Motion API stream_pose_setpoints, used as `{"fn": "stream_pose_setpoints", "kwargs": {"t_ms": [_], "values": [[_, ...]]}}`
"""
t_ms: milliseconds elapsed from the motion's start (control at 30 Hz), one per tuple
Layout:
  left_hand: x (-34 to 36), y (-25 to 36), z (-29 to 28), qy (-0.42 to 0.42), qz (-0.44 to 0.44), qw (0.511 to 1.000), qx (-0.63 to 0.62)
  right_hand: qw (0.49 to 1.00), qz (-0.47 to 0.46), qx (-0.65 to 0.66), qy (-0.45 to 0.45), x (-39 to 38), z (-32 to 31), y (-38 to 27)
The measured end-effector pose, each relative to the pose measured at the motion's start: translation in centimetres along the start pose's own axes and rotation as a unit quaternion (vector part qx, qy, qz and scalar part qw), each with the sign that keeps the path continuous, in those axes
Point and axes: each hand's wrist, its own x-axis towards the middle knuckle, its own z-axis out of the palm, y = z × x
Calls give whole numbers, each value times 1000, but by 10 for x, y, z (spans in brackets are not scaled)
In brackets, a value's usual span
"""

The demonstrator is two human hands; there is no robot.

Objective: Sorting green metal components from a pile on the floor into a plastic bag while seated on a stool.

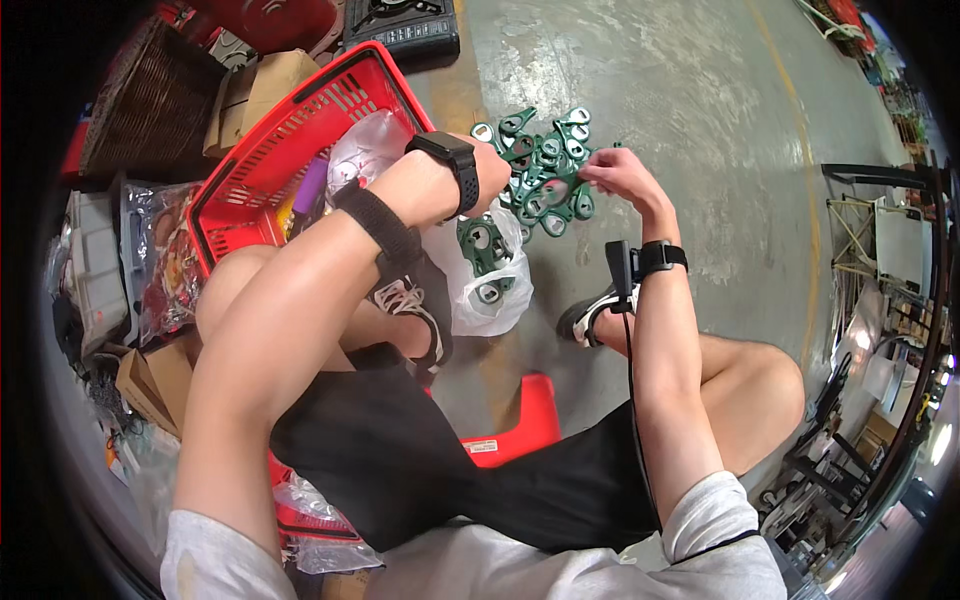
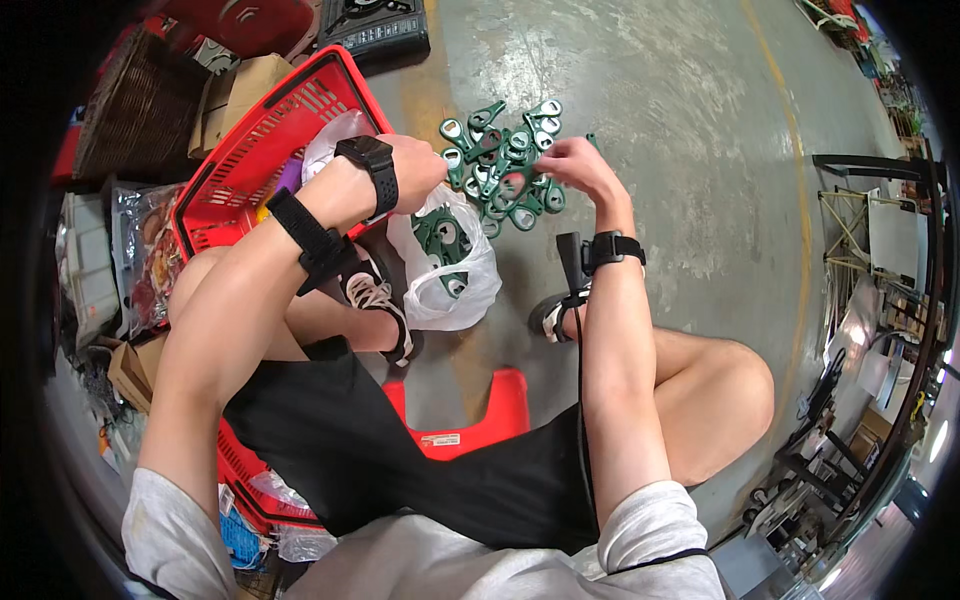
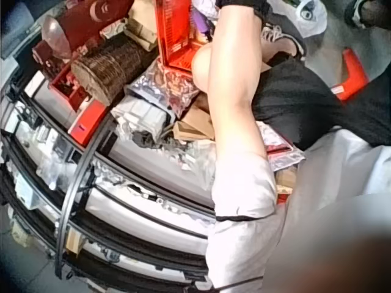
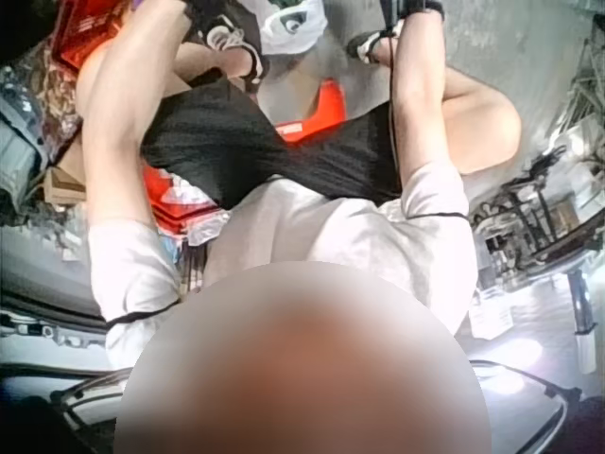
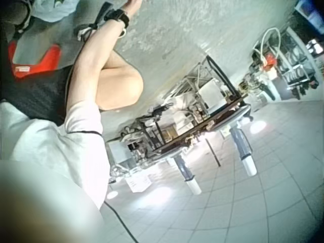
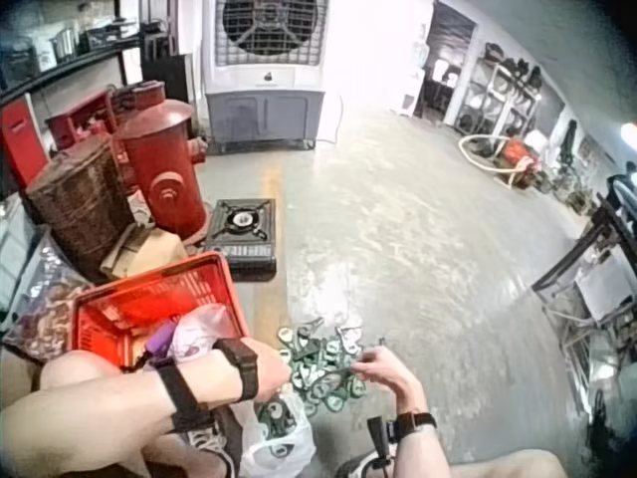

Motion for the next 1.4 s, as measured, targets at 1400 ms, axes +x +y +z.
{"fn": "stream_pose_setpoints", "kwargs": {"t_ms": [1400], "values": [[80, -14, -31, -90, 69, 993, 26, 833, 330, 62, 439, 103, 130, 93]]}}
